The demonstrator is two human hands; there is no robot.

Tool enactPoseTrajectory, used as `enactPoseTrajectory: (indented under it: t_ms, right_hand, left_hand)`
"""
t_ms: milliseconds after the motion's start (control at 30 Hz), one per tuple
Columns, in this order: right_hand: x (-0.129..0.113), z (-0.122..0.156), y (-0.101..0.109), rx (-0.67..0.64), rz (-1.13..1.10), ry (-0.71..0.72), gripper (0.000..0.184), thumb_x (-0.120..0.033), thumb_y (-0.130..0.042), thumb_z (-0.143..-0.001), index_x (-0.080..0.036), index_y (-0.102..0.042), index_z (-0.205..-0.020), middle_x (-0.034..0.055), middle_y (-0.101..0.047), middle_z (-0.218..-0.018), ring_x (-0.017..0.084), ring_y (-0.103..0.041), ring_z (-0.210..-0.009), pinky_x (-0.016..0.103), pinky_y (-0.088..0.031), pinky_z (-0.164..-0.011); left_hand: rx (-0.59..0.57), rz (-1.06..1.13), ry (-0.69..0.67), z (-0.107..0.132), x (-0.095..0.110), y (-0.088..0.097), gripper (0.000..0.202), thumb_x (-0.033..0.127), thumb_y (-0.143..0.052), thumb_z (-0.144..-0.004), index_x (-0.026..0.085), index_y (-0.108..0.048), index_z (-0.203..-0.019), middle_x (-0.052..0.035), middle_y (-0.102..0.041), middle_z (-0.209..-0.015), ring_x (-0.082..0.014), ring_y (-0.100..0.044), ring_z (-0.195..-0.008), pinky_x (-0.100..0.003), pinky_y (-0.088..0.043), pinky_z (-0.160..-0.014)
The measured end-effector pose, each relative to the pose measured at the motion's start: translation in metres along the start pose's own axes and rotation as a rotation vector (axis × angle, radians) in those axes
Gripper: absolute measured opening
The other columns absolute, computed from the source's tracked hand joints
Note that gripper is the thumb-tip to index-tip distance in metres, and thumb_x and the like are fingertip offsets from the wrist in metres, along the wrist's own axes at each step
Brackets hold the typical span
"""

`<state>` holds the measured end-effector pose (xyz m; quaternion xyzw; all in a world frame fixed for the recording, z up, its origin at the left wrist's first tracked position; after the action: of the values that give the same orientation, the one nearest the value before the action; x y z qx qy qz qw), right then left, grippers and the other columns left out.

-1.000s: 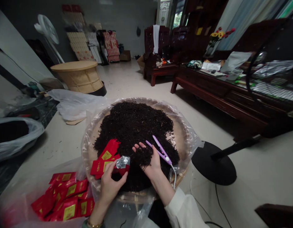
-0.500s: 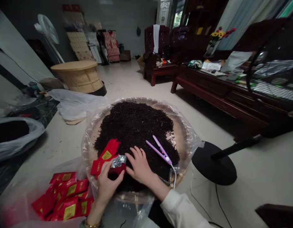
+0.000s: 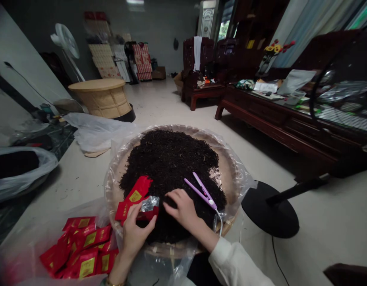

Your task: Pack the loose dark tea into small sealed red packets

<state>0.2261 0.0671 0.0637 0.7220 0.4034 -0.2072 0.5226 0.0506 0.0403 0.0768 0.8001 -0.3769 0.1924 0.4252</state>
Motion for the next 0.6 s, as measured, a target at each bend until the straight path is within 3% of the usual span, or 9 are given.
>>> enactPoseTrajectory:
  t_ms: [100,167,233,367,467,600]
  right_hand:
    - [0.037,0.004,0.027,0.315,-0.569,-0.415,0.026,-0.041,-0.063,-0.081,-0.022,-0.069,-0.096,0.0056,-0.072,-0.097,0.023,-0.065,-0.091,0.036,-0.051,-0.08]
    - [0.052,0.013,0.017,0.369,-0.97,-0.679,0.03,-0.045,-0.062,-0.081,-0.022,-0.069,-0.099,0.0039,-0.074,-0.092,0.021,-0.068,-0.08,0.031,-0.053,-0.065]
    - [0.052,0.019,0.003,0.363,-1.32,-0.85,0.027,-0.042,-0.058,-0.084,-0.022,-0.068,-0.098,0.003,-0.075,-0.085,0.019,-0.069,-0.069,0.027,-0.053,-0.055]
    - [0.047,0.022,-0.004,0.371,-1.654,-0.934,0.027,-0.037,-0.049,-0.089,-0.019,-0.069,-0.089,0.006,-0.076,-0.083,0.02,-0.071,-0.075,0.036,-0.057,-0.072]
    - [0.045,0.021,-0.005,0.359,-1.716,-0.925,0.031,-0.04,-0.047,-0.089,-0.019,-0.07,-0.088,0.0072,-0.076,-0.084,0.023,-0.072,-0.083,0.044,-0.055,-0.083]
    - [0.036,0.014,0.002,0.389,-1.697,-0.881,0.032,-0.044,-0.048,-0.087,-0.02,-0.07,-0.083,0.0061,-0.075,-0.081,0.024,-0.071,-0.084,0.046,-0.052,-0.089]
  left_hand:
    - [-0.01,0.017,0.009,0.0,0.004,-0.004,0.042,0.026,-0.066,-0.075,0.017,-0.061,-0.115,-0.0088,-0.063,-0.094,-0.0219,-0.065,-0.082,-0.034,-0.059,-0.068]
    - [-0.026,0.038,0.014,0.0,0.008,-0.008,0.042,0.026,-0.066,-0.075,0.018,-0.061,-0.116,-0.0089,-0.063,-0.095,-0.0223,-0.065,-0.084,-0.034,-0.059,-0.068]
    - [-0.044,0.056,0.014,-0.001,0.012,-0.011,0.042,0.025,-0.066,-0.075,0.019,-0.061,-0.116,-0.0092,-0.064,-0.096,-0.023,-0.065,-0.086,-0.035,-0.059,-0.069]
    - [-0.057,0.065,0.01,-0.001,0.016,-0.014,0.042,0.023,-0.066,-0.073,0.019,-0.062,-0.115,-0.0095,-0.065,-0.095,-0.0233,-0.065,-0.084,-0.035,-0.059,-0.068]
    - [-0.053,0.068,0.0,0.0,0.017,-0.015,0.043,0.022,-0.067,-0.072,0.018,-0.063,-0.114,-0.0088,-0.066,-0.093,-0.0231,-0.065,-0.082,-0.035,-0.058,-0.067]
    - [-0.08,0.065,-0.018,0.002,0.019,-0.022,0.045,0.02,-0.067,-0.071,0.018,-0.062,-0.116,-0.0082,-0.067,-0.093,-0.0228,-0.064,-0.083,-0.034,-0.058,-0.068]
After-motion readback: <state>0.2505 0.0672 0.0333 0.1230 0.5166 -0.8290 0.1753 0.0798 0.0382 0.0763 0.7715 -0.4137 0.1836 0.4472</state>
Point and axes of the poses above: each hand's wrist, its own z-axis away from the middle knuckle, its own y-axis out of the back of the hand, x = y × z, the point moved 9 cm from there along -z, towards the middle knuckle
